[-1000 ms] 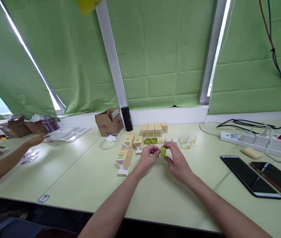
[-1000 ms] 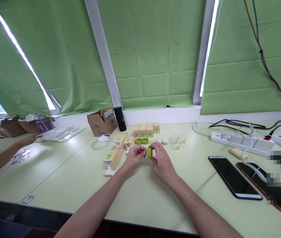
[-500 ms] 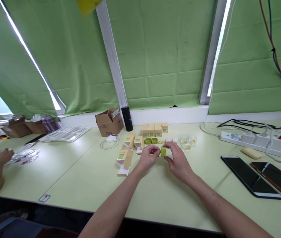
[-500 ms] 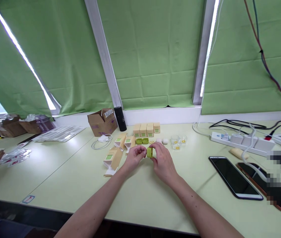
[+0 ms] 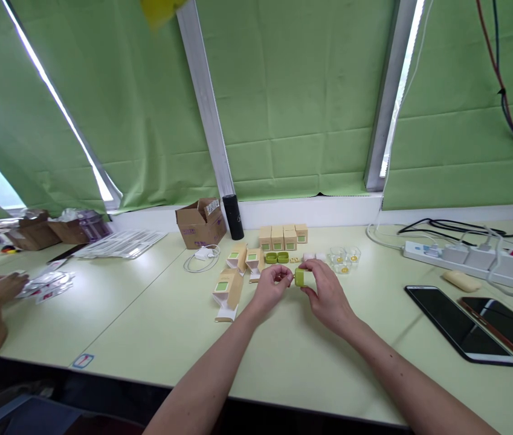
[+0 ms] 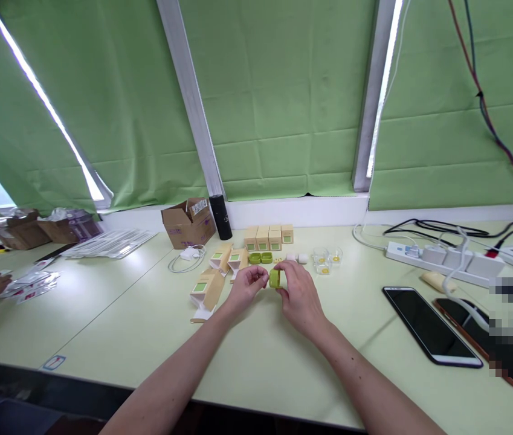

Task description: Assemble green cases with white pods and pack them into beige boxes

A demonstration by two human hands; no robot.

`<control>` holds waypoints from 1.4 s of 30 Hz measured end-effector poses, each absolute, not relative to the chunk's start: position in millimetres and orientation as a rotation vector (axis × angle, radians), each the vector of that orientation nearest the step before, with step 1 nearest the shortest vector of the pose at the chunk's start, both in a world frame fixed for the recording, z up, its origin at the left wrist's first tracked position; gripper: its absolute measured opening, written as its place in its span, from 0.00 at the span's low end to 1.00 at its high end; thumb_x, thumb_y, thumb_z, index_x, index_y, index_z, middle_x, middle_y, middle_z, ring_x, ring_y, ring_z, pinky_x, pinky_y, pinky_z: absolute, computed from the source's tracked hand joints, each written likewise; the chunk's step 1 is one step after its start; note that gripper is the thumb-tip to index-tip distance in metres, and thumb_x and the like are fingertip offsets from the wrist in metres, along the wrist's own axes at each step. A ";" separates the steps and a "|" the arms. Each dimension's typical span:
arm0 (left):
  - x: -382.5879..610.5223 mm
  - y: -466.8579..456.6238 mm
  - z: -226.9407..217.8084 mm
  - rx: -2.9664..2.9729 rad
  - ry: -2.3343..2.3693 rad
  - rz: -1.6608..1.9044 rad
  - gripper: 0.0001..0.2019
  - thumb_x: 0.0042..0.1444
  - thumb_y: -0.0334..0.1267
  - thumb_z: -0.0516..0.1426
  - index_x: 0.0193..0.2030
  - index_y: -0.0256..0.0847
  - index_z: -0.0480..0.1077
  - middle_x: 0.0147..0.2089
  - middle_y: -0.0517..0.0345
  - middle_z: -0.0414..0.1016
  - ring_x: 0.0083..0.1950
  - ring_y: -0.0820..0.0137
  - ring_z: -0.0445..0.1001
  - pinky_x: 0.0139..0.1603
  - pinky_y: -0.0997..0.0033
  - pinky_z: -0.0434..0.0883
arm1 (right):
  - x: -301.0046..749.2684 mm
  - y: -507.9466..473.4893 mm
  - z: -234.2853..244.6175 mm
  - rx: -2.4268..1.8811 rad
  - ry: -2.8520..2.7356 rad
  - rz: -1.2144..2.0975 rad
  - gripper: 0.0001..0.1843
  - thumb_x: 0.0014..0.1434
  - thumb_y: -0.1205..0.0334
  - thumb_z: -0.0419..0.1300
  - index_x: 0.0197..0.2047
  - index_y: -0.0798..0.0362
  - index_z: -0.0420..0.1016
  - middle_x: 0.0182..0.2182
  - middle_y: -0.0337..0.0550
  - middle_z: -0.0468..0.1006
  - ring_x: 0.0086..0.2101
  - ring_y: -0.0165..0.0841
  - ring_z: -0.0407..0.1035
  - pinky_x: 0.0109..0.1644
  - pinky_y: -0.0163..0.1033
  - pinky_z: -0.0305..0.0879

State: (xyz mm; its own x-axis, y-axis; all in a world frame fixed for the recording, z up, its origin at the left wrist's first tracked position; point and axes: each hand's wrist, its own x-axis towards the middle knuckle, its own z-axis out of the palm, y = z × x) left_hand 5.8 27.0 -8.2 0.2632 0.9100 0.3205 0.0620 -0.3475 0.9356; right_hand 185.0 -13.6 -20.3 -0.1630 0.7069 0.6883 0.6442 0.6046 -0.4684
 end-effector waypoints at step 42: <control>1.7 34.7 -9.4 1.487 0.827 1.239 0.16 0.49 0.47 0.68 0.30 0.36 0.73 0.26 0.60 0.70 0.28 0.74 0.67 0.35 0.71 0.65 | 181.2 -20.1 -15.4 -0.981 -1.814 0.157 0.25 0.62 0.72 0.54 0.61 0.47 0.60 0.57 0.53 0.68 0.60 0.47 0.65 0.63 0.59 0.68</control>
